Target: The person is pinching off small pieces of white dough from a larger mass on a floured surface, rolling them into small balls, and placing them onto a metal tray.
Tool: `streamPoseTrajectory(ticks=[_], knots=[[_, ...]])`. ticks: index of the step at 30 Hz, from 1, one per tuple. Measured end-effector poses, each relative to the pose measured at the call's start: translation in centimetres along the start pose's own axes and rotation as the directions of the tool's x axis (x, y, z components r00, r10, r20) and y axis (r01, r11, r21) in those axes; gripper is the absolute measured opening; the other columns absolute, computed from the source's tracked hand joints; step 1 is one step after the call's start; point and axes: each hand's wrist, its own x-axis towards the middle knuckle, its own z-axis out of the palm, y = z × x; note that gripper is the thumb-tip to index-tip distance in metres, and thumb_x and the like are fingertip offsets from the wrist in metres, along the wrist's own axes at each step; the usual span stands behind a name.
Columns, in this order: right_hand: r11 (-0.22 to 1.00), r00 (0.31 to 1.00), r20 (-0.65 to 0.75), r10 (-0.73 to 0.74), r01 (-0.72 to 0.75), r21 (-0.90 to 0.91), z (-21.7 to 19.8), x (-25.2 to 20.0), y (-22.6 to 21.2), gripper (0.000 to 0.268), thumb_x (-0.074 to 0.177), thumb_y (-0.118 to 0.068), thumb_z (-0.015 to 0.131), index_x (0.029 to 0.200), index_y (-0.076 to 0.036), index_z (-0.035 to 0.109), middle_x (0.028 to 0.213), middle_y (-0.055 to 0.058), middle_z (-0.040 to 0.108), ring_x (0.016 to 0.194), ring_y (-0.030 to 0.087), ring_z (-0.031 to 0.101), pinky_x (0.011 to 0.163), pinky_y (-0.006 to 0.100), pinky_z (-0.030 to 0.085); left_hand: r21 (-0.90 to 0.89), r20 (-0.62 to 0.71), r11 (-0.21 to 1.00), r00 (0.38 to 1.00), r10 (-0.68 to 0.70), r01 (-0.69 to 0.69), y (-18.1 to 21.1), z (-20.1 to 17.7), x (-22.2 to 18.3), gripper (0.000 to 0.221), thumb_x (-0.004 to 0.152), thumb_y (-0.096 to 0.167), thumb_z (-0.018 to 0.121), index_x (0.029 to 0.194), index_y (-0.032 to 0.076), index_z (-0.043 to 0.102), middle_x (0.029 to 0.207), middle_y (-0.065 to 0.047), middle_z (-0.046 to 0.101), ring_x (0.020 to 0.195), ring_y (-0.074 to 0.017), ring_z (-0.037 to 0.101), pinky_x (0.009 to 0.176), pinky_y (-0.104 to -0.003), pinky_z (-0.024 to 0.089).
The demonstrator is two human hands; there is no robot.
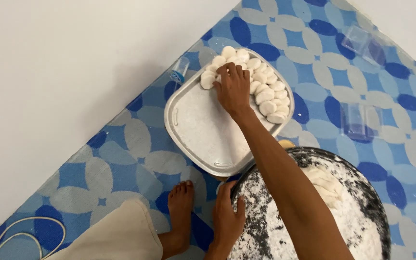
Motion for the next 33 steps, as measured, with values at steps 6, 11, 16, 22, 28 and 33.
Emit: streamPoseTrajectory(ticks=[6, 11, 16, 22, 28, 33], knots=[[0.962, 0.995, 0.009, 0.101, -0.100, 0.255, -11.3, -7.7, 1.2, 0.026, 0.085, -0.008, 0.075, 0.109, -0.001, 0.068, 0.116, 0.015, 0.066, 0.110, 0.033, 0.060, 0.099, 0.044, 0.045, 0.067, -0.001, 0.997, 0.999, -0.032, 0.032, -1.5, 0.7, 0.1, 0.037, 0.094, 0.011, 0.059, 0.130, 0.008, 0.054, 0.121, -0.008, 0.062, 0.107, -0.0270, 0.066, 0.089, -0.041, 0.052], [0.935, 0.941, 0.055, 0.335, -0.339, 0.102, -22.5, -20.4, 6.7, 0.029, 0.088, -0.015, 0.076, 0.110, 0.003, 0.069, 0.119, 0.017, 0.065, 0.106, 0.034, 0.061, 0.091, 0.044, 0.048, 0.049, -0.024, 0.995, 0.995, 0.093, -0.091, -3.4, 1.1, 0.1, 0.038, 0.095, 0.017, 0.059, 0.131, 0.007, 0.055, 0.119, -0.010, 0.062, 0.106, -0.0281, 0.064, 0.089, -0.040, 0.051], [0.747, 0.707, 0.373, 0.601, -0.662, 0.051, -28.2, -32.0, 10.2, 0.070, 0.079, -0.033, 0.080, 0.139, -0.004, 0.056, 0.130, 0.028, 0.063, 0.124, 0.048, 0.059, 0.110, 0.058, 0.043, 0.000, -0.135, 0.975, 0.966, 0.221, -0.223, -4.4, 2.5, 0.2, 0.041, 0.090, 0.010, 0.061, 0.131, 0.006, 0.060, 0.119, -0.024, 0.059, 0.114, -0.0467, 0.059, 0.098, -0.052, 0.045], [0.638, 0.622, 0.446, 0.644, -0.758, 0.136, -28.5, -34.4, 8.2, 0.108, 0.074, -0.037, 0.088, 0.160, -0.007, 0.030, 0.154, 0.023, 0.043, 0.142, 0.040, 0.043, 0.118, 0.054, 0.038, 0.141, -0.062, 0.911, 0.915, 0.398, -0.387, 8.3, 2.9, -4.5, 0.047, 0.097, 0.002, 0.057, 0.143, 0.005, 0.048, 0.145, -0.027, 0.038, 0.129, -0.0496, 0.042, 0.106, -0.061, 0.039], [0.817, 0.747, 0.434, 0.503, -0.576, 0.044, -26.8, -34.3, 9.1, 0.108, 0.077, -0.022, 0.084, 0.161, -0.005, 0.019, 0.160, 0.026, 0.029, 0.146, 0.044, 0.034, 0.118, 0.054, 0.037, 0.423, 0.660, 0.511, 0.641, 0.392, -0.748, 6.1, 13.3, 3.1, 0.091, 0.084, 0.009, 0.077, 0.160, 0.007, 0.026, 0.164, -0.025, 0.018, 0.150, -0.0454, 0.021, 0.116, -0.066, 0.024], [0.846, 0.787, 0.423, 0.450, -0.527, 0.080, -24.9, -35.5, 11.4, 0.096, 0.080, -0.025, 0.083, 0.154, 0.002, 0.028, 0.145, 0.029, 0.042, 0.135, 0.047, 0.047, 0.110, 0.053, 0.048, 0.540, 0.793, 0.052, 0.528, 0.304, -0.840, 5.6, 18.7, 7.2, 0.118, 0.074, 0.040, 0.089, 0.162, 0.012, 0.016, 0.162, -0.020, 0.025, 0.152, -0.0376, 0.022, 0.121, -0.060, 0.026]])
